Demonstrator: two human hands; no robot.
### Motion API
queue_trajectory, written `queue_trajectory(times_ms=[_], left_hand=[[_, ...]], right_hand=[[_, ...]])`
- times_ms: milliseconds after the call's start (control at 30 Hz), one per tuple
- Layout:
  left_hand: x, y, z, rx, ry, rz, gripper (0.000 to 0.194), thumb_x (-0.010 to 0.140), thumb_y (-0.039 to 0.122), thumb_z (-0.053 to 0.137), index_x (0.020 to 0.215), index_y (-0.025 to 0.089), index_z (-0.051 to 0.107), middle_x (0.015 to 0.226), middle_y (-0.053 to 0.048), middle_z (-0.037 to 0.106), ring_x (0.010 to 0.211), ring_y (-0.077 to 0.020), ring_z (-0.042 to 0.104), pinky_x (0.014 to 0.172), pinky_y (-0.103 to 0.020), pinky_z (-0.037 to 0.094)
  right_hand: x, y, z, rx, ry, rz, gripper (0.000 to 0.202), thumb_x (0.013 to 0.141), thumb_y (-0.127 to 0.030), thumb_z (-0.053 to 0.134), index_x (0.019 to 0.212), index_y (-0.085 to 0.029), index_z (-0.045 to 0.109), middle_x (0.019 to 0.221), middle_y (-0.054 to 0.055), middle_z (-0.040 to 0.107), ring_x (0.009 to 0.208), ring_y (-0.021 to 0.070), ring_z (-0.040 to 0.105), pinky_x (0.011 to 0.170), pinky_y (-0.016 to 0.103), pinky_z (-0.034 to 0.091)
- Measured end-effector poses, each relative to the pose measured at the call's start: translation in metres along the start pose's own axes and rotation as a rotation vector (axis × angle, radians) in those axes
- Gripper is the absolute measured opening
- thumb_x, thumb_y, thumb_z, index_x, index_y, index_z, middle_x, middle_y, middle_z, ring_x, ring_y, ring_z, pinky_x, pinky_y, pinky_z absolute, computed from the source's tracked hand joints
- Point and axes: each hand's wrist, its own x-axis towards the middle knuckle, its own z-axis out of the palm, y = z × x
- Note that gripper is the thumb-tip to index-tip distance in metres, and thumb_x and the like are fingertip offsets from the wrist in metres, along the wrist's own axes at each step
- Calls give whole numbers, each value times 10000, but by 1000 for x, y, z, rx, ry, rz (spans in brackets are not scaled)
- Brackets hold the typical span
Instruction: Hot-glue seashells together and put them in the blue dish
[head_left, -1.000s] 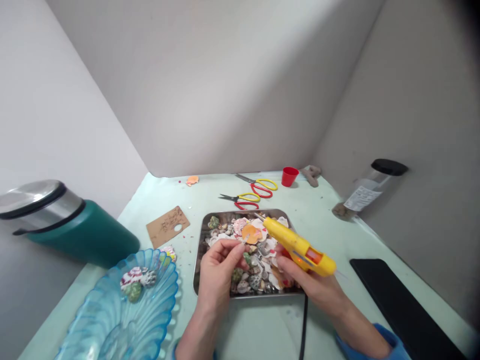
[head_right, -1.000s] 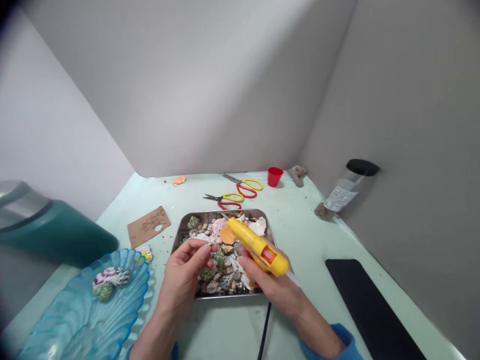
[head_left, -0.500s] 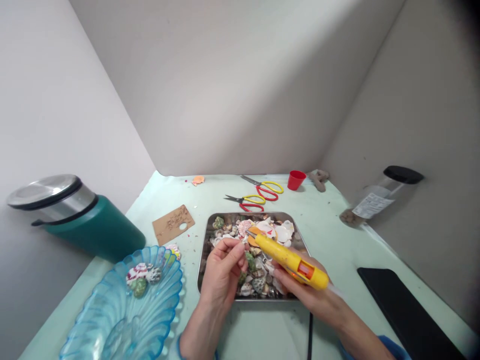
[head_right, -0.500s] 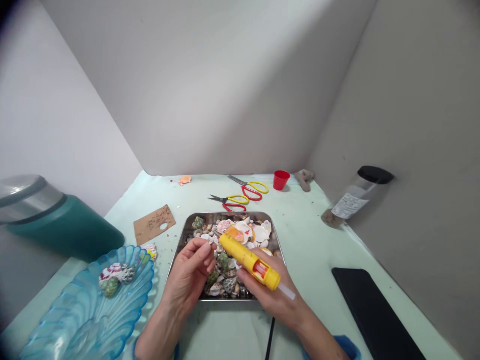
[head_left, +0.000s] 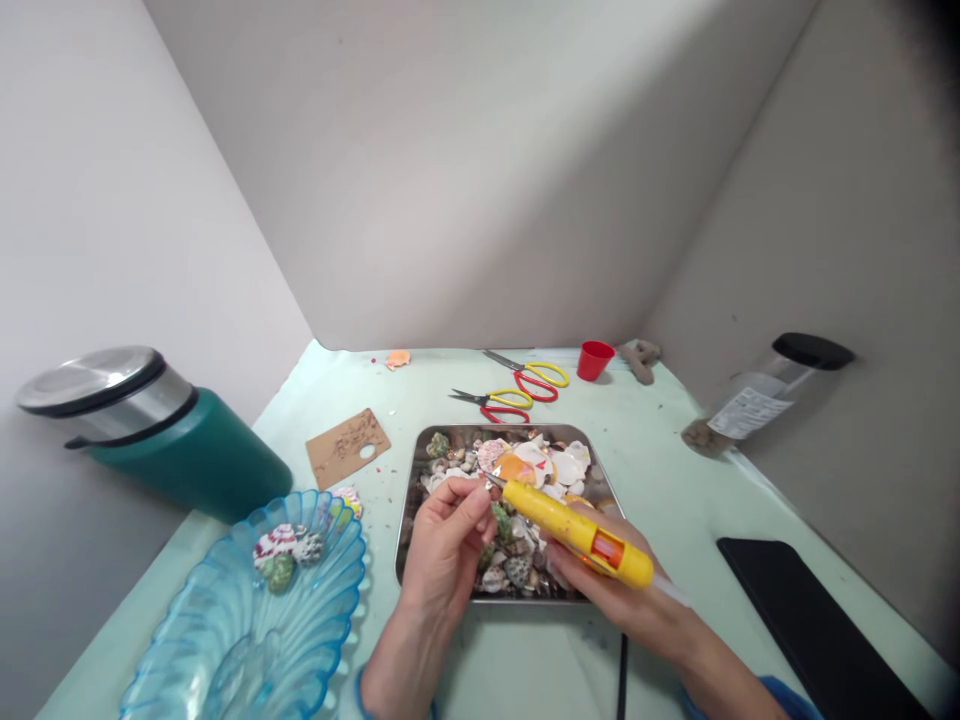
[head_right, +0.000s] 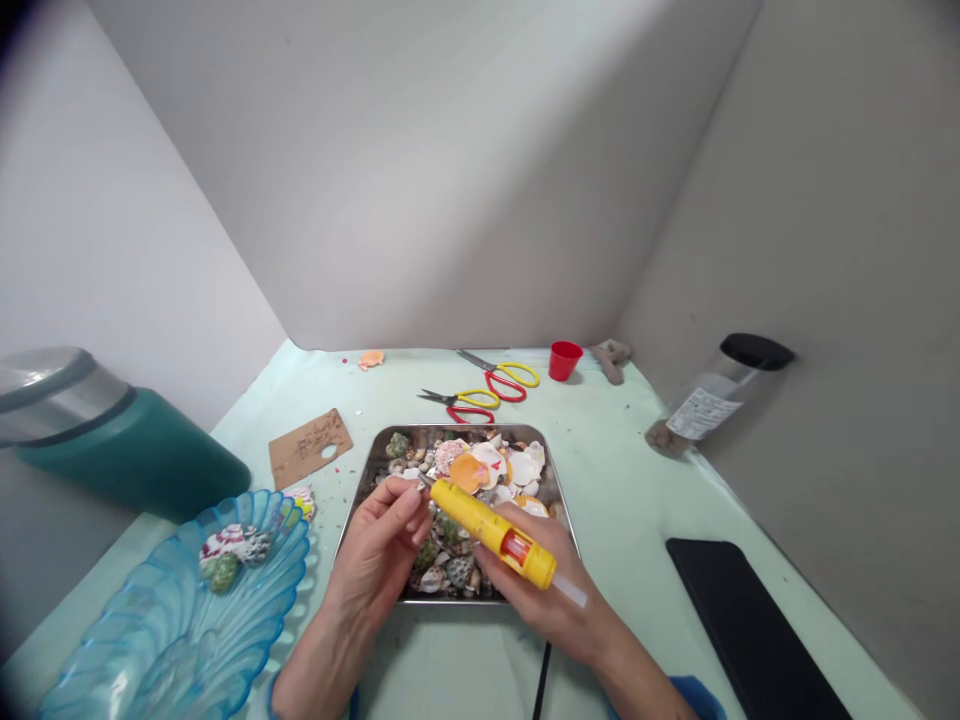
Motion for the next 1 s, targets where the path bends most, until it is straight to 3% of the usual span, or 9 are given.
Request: queue_trajectory(times_ms=[133, 467, 800, 1000], left_hand=[[1, 1, 0, -6, 6, 2, 239, 621, 247, 841, 634, 126, 635, 532, 43, 505, 473, -35, 410, 460, -163, 309], [1, 0, 0, -4, 17, 8, 251, 615, 257, 843, 648, 129, 630, 541, 44, 492, 480, -40, 403, 460, -170, 306], [2, 0, 0, 7, 10, 0, 278, 622, 283, 840, 636, 132, 608, 508, 55, 468, 469, -42, 406, 463, -170, 303], [1, 0, 1, 31, 22, 0, 274, 599, 271, 850, 656, 129, 623, 631, 9, 595, 483, -32, 421, 471, -173, 324]], right_hand=[[-2, 1, 0, 11, -74, 37, 164, 895, -309, 546, 772, -207, 583, 695, 9, 613, 620, 160, 576, 582, 267, 483], [-2, 2, 0, 22, -77, 59, 153, 879, -335, 566, 807, -213, 622, 698, 9, 637, 619, 166, 587, 571, 268, 486], [-1, -4, -2, 8, -108, 37, 157, 900, -315, 545, 777, -220, 560, 677, -10, 592, 589, 145, 554, 558, 249, 465], [-2, -2, 0, 75, -58, 122, 168, 909, -335, 538, 800, -213, 573, 665, -3, 598, 601, 162, 582, 577, 275, 486]])
